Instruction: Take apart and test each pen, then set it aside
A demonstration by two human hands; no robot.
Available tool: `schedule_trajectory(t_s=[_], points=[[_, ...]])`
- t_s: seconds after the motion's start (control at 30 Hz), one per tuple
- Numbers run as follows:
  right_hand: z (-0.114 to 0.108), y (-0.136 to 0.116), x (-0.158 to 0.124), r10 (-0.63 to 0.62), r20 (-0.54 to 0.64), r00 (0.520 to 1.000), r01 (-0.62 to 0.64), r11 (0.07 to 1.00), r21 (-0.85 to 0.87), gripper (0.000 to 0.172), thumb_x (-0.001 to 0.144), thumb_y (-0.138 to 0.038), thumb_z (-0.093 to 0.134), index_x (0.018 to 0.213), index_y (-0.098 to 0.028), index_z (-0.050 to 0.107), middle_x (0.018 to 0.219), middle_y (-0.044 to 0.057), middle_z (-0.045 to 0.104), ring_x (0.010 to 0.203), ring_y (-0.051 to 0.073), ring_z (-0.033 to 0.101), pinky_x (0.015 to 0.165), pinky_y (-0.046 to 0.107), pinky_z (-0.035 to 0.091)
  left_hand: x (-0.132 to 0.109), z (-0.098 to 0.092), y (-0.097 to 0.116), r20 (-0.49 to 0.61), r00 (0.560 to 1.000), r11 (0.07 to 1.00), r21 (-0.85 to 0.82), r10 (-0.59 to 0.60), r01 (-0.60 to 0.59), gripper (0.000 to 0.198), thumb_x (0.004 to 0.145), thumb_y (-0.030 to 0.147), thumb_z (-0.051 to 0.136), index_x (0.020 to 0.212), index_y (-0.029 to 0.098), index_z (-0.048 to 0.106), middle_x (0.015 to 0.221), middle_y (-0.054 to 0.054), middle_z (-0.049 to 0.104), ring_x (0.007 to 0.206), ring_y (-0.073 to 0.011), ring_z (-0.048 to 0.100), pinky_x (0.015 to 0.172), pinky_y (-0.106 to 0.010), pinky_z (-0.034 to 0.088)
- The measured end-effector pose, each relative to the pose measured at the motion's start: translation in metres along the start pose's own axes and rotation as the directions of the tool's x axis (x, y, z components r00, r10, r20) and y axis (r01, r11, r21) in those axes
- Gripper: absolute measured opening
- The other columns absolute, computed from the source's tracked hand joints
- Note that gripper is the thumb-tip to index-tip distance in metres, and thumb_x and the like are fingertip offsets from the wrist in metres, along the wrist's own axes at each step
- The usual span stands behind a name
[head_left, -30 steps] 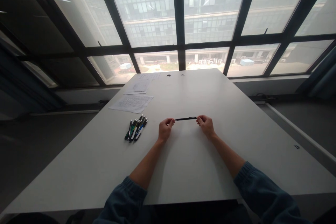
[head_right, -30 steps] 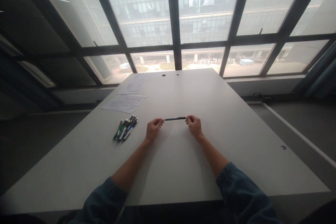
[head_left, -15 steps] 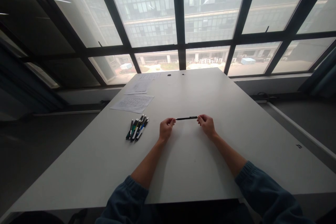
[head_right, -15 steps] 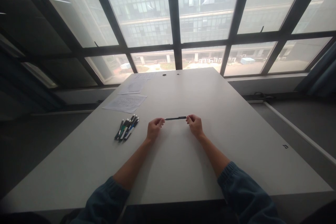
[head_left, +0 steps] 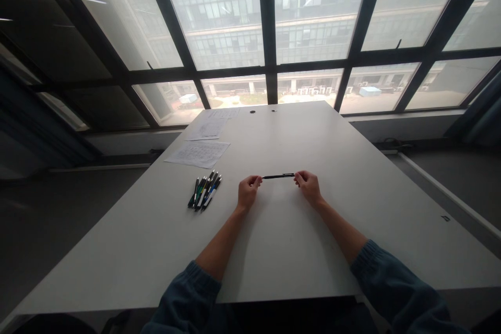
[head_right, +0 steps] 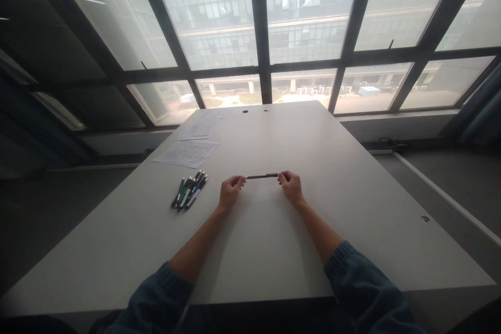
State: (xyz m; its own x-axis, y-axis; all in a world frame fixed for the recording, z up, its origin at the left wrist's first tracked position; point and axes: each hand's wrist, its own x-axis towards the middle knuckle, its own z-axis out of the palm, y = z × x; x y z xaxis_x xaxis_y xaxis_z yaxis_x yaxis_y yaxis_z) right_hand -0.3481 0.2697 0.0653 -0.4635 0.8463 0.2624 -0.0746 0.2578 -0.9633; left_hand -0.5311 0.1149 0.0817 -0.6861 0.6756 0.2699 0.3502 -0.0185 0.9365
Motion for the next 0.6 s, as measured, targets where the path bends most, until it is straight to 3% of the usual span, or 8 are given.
schedule_trajectory(t_s=[0.6], points=[[-0.0005,0.0002,0.0000,-0.010,-0.005,1.000,0.010,1.000,0.006,0.044,0.079,-0.060,0.063,0.074,-0.016,0.065,0.065,0.006,0.066,0.055,0.016,0.056,0.052,0.027,0.044,-0.0009,0.0004,0.0032,0.006,1.000,1.000,0.019,0.009,-0.009,0.035,0.083,0.048,0.062,0.084,0.015,0.073,0.078,-0.007,0.072,0.070,-0.0184,0.063,0.063,-0.028,0.047]])
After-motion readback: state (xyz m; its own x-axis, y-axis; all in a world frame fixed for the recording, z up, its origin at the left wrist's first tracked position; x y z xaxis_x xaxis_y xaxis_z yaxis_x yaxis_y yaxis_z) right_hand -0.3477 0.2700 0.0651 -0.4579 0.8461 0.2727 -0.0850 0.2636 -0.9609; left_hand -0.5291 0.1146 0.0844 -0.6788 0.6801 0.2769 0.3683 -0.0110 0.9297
